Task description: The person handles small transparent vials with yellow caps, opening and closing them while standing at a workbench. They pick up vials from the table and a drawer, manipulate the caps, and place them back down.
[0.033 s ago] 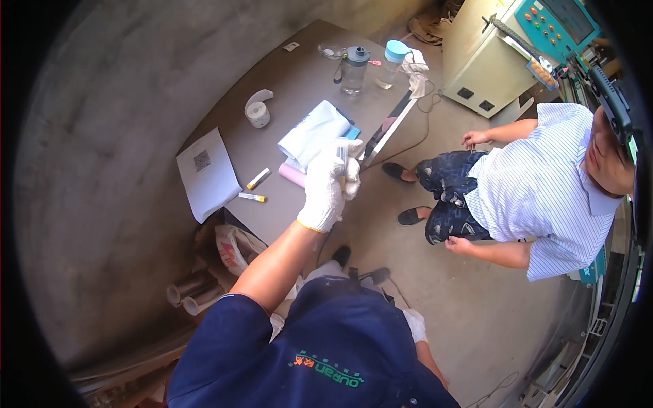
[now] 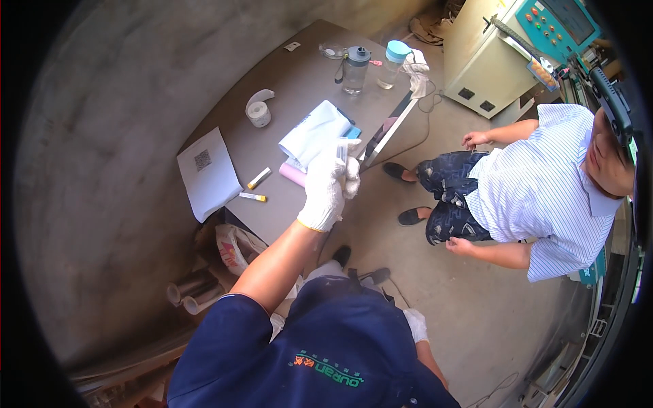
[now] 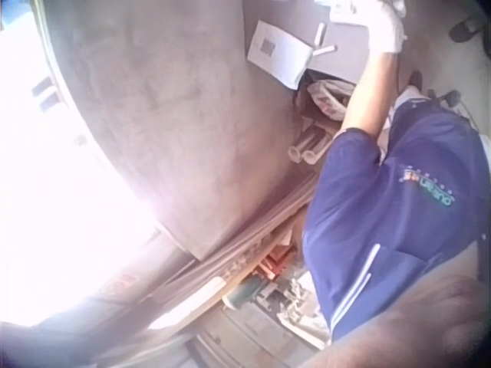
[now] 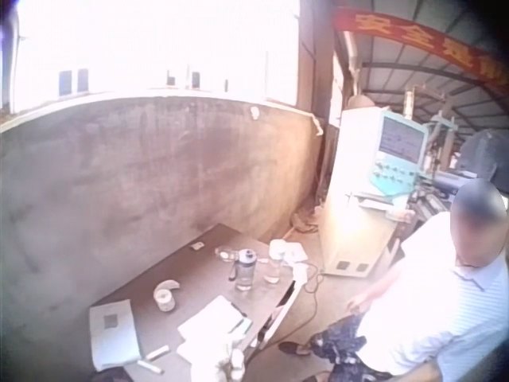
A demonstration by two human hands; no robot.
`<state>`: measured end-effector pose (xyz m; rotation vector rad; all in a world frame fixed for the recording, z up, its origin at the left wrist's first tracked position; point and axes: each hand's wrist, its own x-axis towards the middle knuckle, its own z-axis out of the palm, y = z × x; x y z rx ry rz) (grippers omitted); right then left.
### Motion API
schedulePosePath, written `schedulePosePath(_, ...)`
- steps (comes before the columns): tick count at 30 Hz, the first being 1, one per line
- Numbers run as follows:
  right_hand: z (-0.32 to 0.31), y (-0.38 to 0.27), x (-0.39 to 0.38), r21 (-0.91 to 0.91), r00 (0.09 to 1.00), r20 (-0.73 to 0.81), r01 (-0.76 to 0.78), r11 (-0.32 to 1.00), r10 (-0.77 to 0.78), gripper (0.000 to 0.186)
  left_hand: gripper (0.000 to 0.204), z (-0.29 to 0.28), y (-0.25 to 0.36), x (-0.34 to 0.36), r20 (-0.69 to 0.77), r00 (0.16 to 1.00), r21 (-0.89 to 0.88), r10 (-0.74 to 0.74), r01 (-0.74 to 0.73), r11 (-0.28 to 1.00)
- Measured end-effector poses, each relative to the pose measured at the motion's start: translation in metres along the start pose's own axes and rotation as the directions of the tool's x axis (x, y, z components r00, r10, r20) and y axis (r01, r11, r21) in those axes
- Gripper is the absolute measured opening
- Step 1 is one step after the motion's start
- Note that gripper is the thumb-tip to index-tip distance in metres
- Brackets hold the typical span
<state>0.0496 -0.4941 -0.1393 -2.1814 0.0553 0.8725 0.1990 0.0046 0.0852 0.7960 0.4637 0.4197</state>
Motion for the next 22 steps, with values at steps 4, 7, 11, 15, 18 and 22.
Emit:
schedulePosePath(4, -0.012, -0.032, 0.012, 0.103, 0.997, -0.028, -0.073, 0.992, 0.076, 0.021, 0.032, -0.029, -0.021, -0.004, -0.216, 0.976, 0.167, 0.034, 0.002, 0.986)
schedulePosePath(7, -0.015, -0.062, 0.016, 0.097, 0.992, -0.015, -0.120, 0.988, 0.122, 0.021, 0.050, -0.127, -0.064, -0.012, -0.394, 0.909, -0.014, -0.138, 0.144, 0.989)
schedulePosePath(11, -0.005, -0.045, 0.037, 0.231, 0.988, 0.001, -0.149, 0.962, 0.153, 0.026, 0.051, -0.261, -0.101, -0.048, -0.769, 0.618, -0.080, -0.166, 0.164, 0.983)
schedulePosePath(15, -0.009, -0.031, 0.040, -0.007, 0.963, -0.001, -0.270, 0.963, 0.270, 0.038, 0.067, -0.206, -0.055, -0.028, -0.832, 0.540, 0.392, 0.129, 0.405, 0.826)
schedulePosePath(18, -0.020, -0.020, 0.045, -0.215, 0.997, 0.006, -0.080, 0.973, 0.083, 0.039, 0.072, -0.202, -0.080, -0.037, -0.488, 0.770, 0.839, 0.412, 0.283, 0.465)
schedulePosePath(22, -0.030, -0.032, 0.043, -0.117, 0.991, -0.042, -0.130, 0.985, 0.126, 0.038, 0.054, -0.089, -0.111, -0.104, -0.124, 0.926, 0.885, -0.357, 0.265, 0.382)
